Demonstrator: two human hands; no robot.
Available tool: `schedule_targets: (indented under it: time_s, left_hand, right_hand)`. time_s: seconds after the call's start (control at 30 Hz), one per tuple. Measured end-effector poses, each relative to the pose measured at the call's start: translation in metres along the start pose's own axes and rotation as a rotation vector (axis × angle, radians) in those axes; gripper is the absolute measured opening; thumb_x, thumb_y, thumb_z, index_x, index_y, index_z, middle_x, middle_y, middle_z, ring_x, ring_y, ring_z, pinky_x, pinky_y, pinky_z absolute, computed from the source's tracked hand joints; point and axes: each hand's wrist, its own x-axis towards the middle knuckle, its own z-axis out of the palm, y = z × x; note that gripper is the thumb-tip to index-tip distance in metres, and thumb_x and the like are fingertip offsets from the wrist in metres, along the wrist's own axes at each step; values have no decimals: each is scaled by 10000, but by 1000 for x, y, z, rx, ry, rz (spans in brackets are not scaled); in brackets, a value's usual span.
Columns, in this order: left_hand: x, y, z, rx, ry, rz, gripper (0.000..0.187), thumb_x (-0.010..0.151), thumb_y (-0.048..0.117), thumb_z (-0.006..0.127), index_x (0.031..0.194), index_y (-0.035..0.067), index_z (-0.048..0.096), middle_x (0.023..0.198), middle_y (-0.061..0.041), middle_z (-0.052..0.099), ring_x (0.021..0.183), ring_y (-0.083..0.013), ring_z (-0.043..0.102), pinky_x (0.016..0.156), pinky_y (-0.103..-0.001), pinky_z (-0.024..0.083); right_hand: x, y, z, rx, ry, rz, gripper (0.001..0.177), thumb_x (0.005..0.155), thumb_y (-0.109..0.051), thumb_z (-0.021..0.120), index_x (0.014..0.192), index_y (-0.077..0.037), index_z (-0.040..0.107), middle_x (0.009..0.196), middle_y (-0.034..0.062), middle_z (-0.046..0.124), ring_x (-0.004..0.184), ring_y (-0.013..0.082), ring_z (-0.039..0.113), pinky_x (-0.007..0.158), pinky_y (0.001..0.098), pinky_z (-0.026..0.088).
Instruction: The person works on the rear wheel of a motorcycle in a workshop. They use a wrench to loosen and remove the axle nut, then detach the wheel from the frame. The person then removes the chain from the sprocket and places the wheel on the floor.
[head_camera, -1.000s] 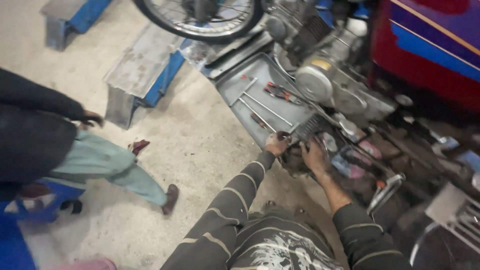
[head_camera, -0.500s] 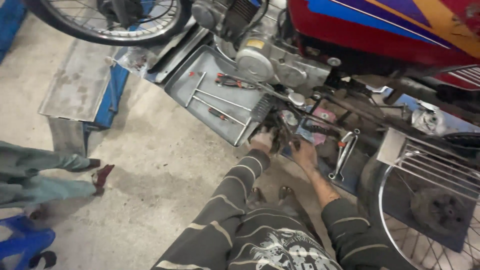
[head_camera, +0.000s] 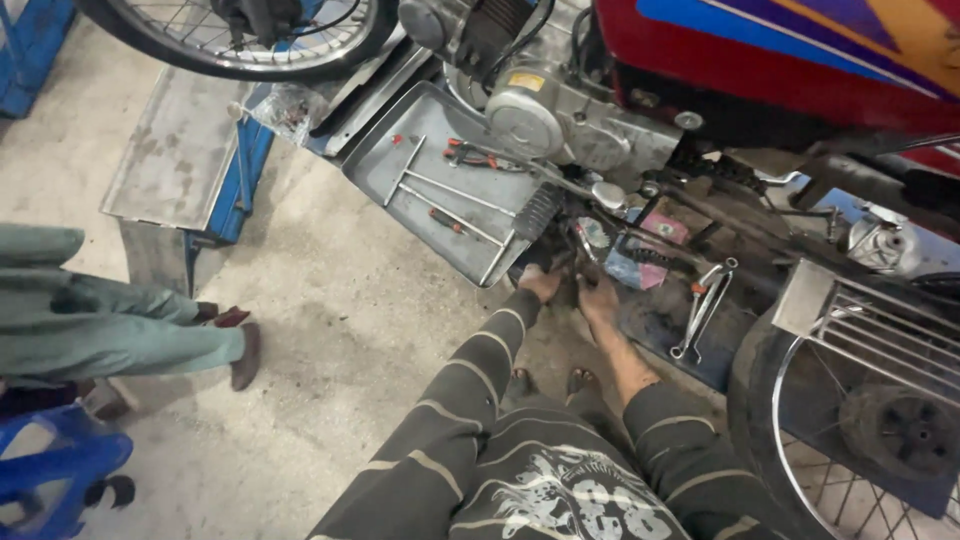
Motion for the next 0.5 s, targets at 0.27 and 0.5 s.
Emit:
schedule_targets:
  time_s: [0.27, 0.5]
  left_hand:
    - [54, -56, 33, -204, -232, 64, 660, 957, 632, 485, 1453, 197, 470, 1478, -95, 485, 1380, -291, 437, 1115, -528, 383]
    - [-50, -41, -22, -541, -258, -123, 806, 937, 689, 528, 1570, 247, 298, 1577, -121, 356, 1414, -317, 399, 1128, -564, 364]
  right_hand:
    - [-82, -68, -17, 307, -85, 160, 792, 953, -593, 543, 1528, -98, 315, 1551, 215, 339, 1357, 377, 447, 1093, 511, 444]
    - [-72, -53, -23, 338, -132, 278, 770, 950, -499, 640, 1530, -106, 320, 1470, 217, 434, 1307, 367, 513, 995, 562, 500]
